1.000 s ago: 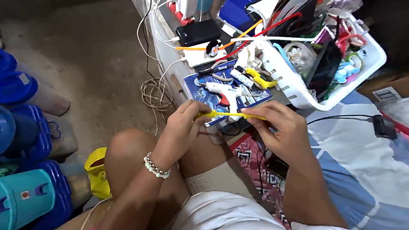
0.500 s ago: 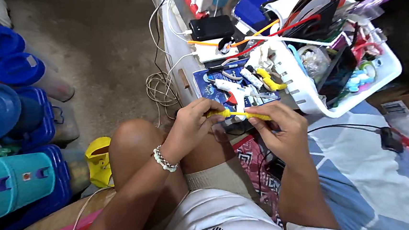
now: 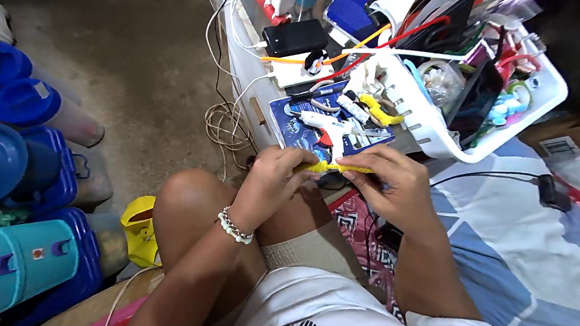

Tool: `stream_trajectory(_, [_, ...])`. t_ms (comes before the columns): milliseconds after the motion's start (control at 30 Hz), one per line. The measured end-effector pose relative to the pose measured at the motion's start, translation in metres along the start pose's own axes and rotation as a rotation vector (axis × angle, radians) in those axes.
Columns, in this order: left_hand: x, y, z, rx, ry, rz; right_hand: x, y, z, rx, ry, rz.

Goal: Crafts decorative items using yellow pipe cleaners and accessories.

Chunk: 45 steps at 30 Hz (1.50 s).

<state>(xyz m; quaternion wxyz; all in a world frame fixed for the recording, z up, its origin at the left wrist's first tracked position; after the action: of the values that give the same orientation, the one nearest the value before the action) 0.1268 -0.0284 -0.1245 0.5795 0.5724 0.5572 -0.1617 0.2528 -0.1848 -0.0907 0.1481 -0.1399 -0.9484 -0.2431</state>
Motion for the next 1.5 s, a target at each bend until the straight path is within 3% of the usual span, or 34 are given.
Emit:
stream_trajectory(200, [0.0,-0.001,0.001,-0.013,-0.043,0.009,0.006,-0.002,0.017,0.037,0.066,0.009])
stream_trajectory(433, [0.002,0.0,-0.01,-0.11,0.08,-0.049,-0.002,0.001,0.009,-0.01,0.11,0.072])
stream_trajectory(600, [0.0,0.002,-0.013,-0.2,-0.202,-0.013,-0.004,0.001,0.009,-0.01,0.213,0.145])
stream_trajectory(700, [0.004,-0.002,-0.005,-0.278,-0.523,-0.155,-0.003,0.002,0.01,-0.011,0.291,0.174])
stream_trajectory(800, [0.008,-0.006,0.004,-0.289,-0.666,-0.285,0.001,0.003,0.011,-0.003,0.339,0.177])
stream_trajectory(1500, [0.009,-0.008,0.009,-0.271,-0.731,-0.231,0.013,0.004,0.02,-0.041,0.409,0.206])
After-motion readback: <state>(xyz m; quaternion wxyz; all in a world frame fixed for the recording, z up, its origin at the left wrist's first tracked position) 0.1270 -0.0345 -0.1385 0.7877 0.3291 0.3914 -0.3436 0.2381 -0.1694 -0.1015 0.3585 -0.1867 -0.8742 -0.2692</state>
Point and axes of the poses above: each hand's wrist, its own y-axis towards the middle knuckle, its own z-axis out of the palm, x = y × z, the point moved 6 cm from there along y, towards the middle knuckle, and after that the axes turned 11 degrees about -y, right-handed, at the moved point
